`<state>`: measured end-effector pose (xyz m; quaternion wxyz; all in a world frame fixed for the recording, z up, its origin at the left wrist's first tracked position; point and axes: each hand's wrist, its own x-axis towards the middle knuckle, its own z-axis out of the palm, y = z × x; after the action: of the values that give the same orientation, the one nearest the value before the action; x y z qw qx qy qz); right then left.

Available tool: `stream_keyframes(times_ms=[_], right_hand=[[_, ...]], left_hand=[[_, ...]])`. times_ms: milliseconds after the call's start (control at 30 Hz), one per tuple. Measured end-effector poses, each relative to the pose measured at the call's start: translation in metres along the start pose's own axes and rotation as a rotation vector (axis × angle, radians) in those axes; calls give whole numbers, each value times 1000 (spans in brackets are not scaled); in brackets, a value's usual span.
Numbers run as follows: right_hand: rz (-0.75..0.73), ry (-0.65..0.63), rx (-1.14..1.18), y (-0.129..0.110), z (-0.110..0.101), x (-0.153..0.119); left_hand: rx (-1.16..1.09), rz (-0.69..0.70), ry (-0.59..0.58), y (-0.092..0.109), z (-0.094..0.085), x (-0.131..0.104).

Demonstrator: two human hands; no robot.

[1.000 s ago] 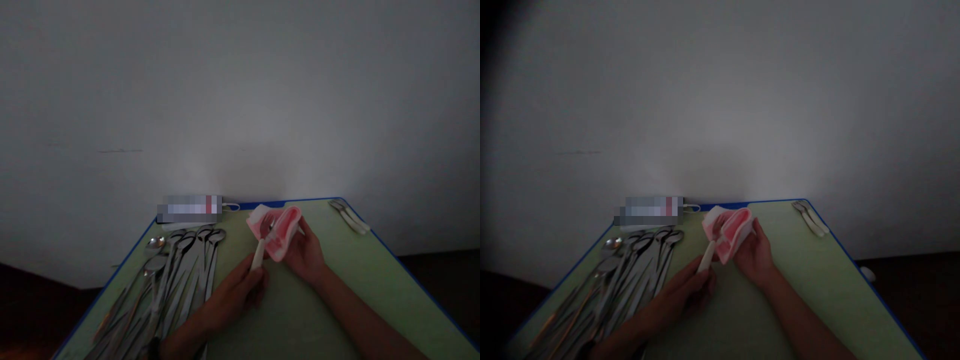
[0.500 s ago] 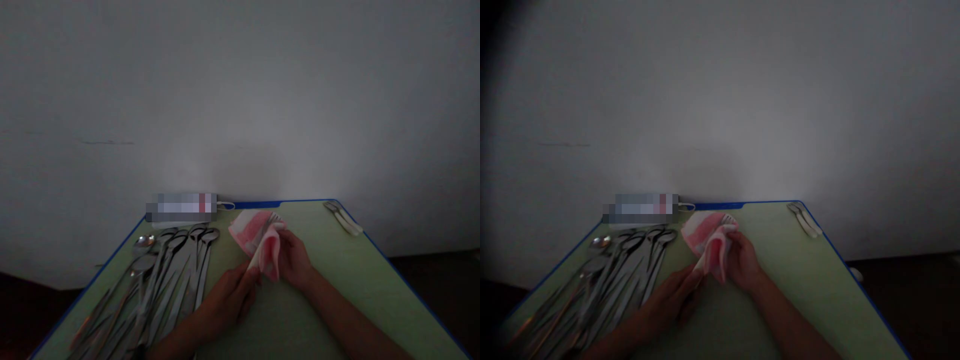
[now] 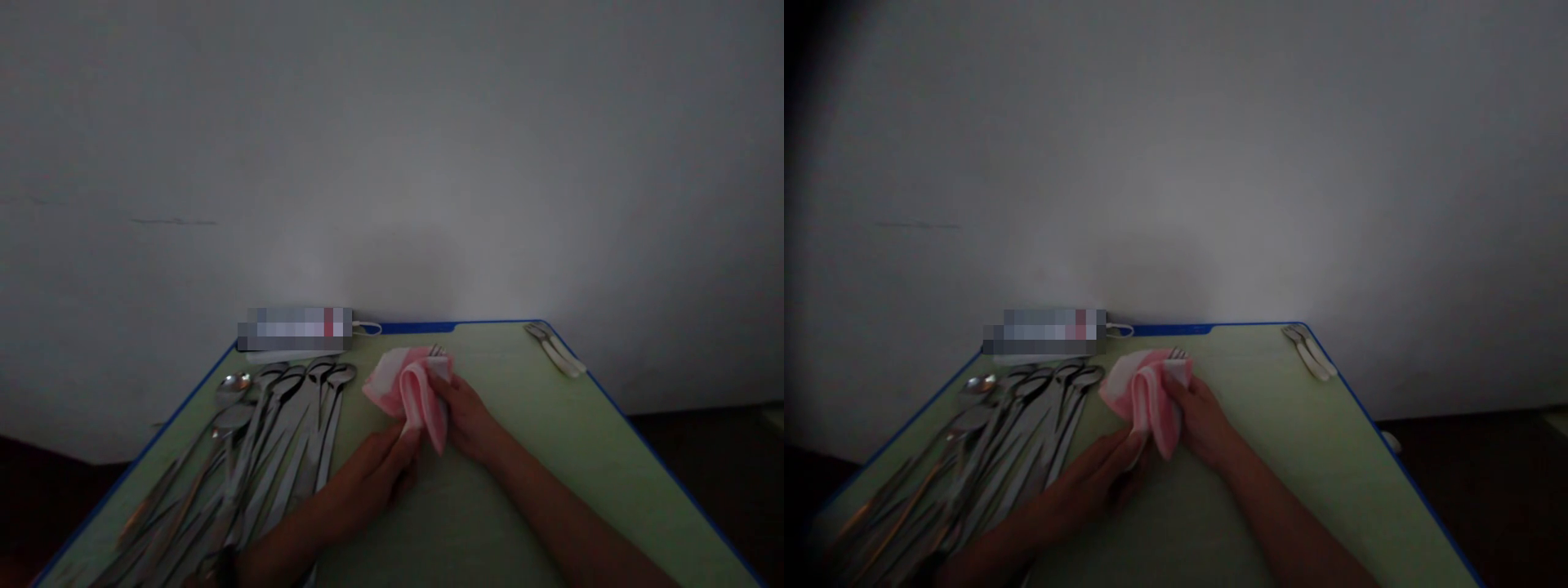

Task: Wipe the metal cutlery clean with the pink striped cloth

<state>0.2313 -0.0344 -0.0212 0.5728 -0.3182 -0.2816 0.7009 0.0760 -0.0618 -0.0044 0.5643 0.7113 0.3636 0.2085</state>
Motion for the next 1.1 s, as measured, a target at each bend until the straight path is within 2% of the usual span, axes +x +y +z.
stream_keyframes(times_ms=[100,167,300,433,633,867,1033,1100], right_hand=[[-4,26,-51,-1,0,0],[-15,63,-64,-1,-1,0],[-78,113,-107,1,-3,2],[-129,152,-92,2,-1,3],[-80,248,-135,-1,1,1],[117,140,216,-7,1,1],[203,102,240,-10,-1,-1],[187,89,261,-9,-2,0]], left_hand=[[-28,15,-47,1,-1,-2],[29,30,-55,3,-1,-4],[194,31,-24,7,-1,-5],[242,32,-6,6,0,-5],[226,84,-33,11,-1,-7],[98,19,-13,8,1,-3],[44,6,-16,6,0,-1],[4,3,-8,6,1,-1]])
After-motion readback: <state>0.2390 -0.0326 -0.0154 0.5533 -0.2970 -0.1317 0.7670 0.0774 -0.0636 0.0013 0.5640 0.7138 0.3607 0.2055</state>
